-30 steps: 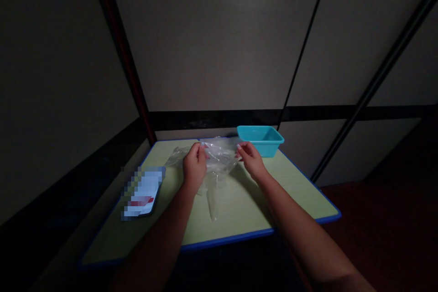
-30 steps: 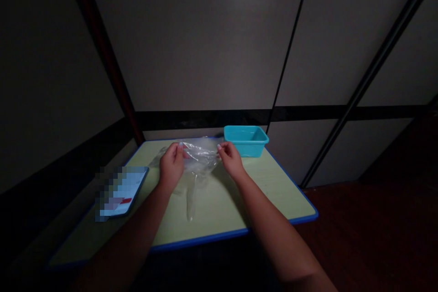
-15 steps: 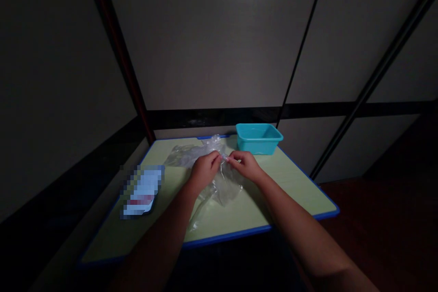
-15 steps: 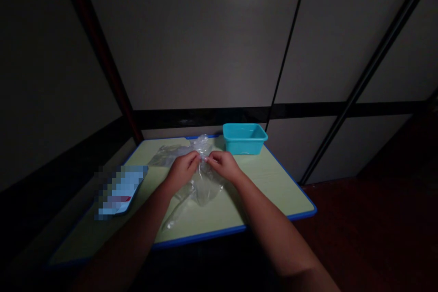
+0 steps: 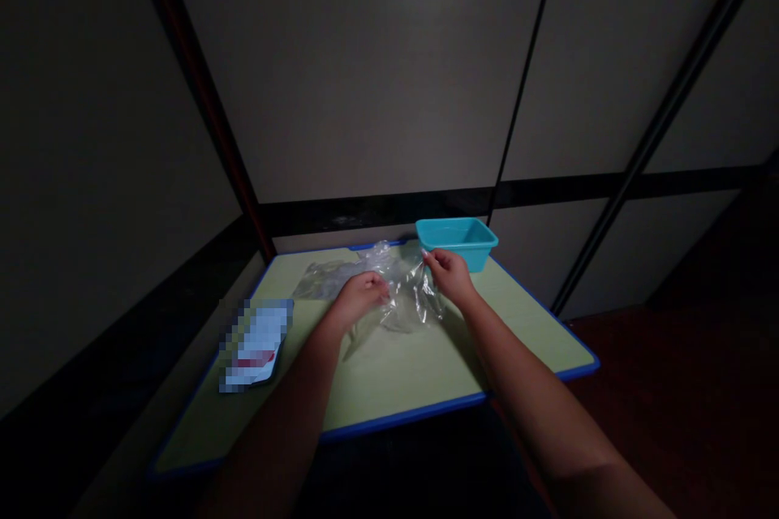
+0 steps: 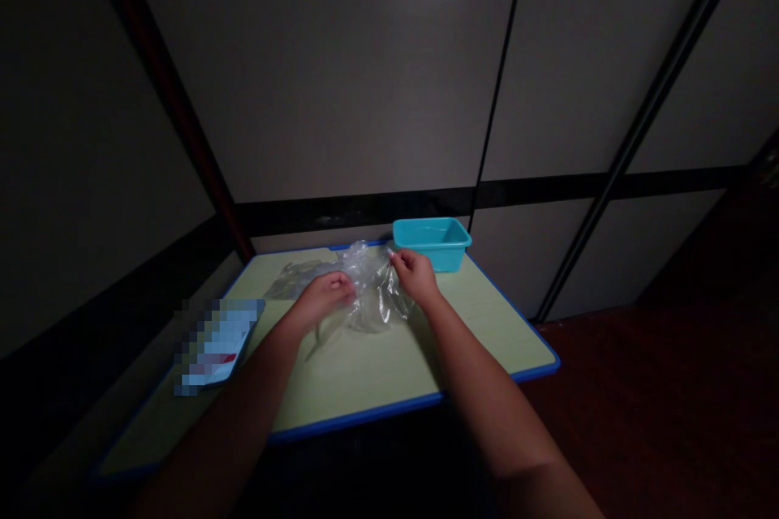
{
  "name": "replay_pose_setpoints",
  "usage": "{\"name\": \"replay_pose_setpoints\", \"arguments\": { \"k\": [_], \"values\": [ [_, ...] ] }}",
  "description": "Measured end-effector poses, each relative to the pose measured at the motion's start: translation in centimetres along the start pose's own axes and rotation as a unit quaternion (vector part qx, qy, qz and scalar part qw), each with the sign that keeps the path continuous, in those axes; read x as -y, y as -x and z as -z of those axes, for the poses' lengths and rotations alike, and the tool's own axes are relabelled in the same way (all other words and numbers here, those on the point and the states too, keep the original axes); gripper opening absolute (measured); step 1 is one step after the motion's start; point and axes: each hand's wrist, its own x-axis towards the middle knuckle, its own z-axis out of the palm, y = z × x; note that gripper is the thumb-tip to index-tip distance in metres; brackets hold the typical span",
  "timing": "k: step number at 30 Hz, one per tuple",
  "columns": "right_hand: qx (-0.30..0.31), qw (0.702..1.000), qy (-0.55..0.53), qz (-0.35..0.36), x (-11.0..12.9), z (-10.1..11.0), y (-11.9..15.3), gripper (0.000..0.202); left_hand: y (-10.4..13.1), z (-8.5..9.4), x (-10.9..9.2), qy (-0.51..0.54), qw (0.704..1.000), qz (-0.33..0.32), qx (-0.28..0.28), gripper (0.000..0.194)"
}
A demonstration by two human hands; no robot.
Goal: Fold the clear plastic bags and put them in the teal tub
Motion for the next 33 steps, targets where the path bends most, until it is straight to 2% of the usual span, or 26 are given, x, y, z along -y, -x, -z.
{"name": "replay_pose_setpoints", "arguments": {
  "k": [4,8,11,14,17,20,22,24,27,33],
  "values": [
    [-0.020,0.995,0.094,-0.029,-0.7,0.7,-0.4,0.042,0.1,0.2,0.3,0.025,0.998,0.064,-0.018,0.019],
    [0.045,0.968,0.228,-0.091,-1.3,1.1,-0.6,0.035,0.2,0.2,0.3,0.004,0.996,0.078,-0.031,0.015],
    [0.091,0.953,0.265,-0.114,-1.6,1.5,-0.8,0.031,0.2,0.4,0.0,0.006,0.996,0.066,-0.061,0.018],
    [0.089,0.967,0.198,-0.131,-1.9,1.8,-1.0,0.033,-0.1,0.8,-0.5,0.026,0.993,0.040,-0.108,0.027],
    [0.031,0.987,0.080,-0.137,-1.8,2.1,-1.1,0.038,-0.3,1.2,-0.8,0.054,0.984,0.017,-0.171,0.038],
    [-0.003,0.993,0.007,-0.120,-1.4,2.1,-1.1,0.043,-0.3,1.3,-1.1,0.096,0.967,0.029,-0.232,0.044],
    [-0.007,0.995,-0.007,-0.104,-1.0,2.0,-1.0,0.045,-0.2,1.2,-1.2,0.105,0.966,0.053,-0.228,0.046],
    [-0.002,0.996,-0.012,-0.084,-0.7,1.9,-0.9,0.047,-0.1,0.9,-1.0,0.087,0.975,0.071,-0.190,0.048],
    [0.013,0.997,-0.031,-0.066,-0.3,1.8,-0.7,0.048,-0.2,0.6,-0.4,0.056,0.985,0.058,-0.152,0.051],
    [0.006,0.994,-0.076,-0.080,0.0,1.6,-0.6,0.050,-0.6,1.0,-0.4,0.075,0.983,0.018,-0.167,0.056]
  ]
}}
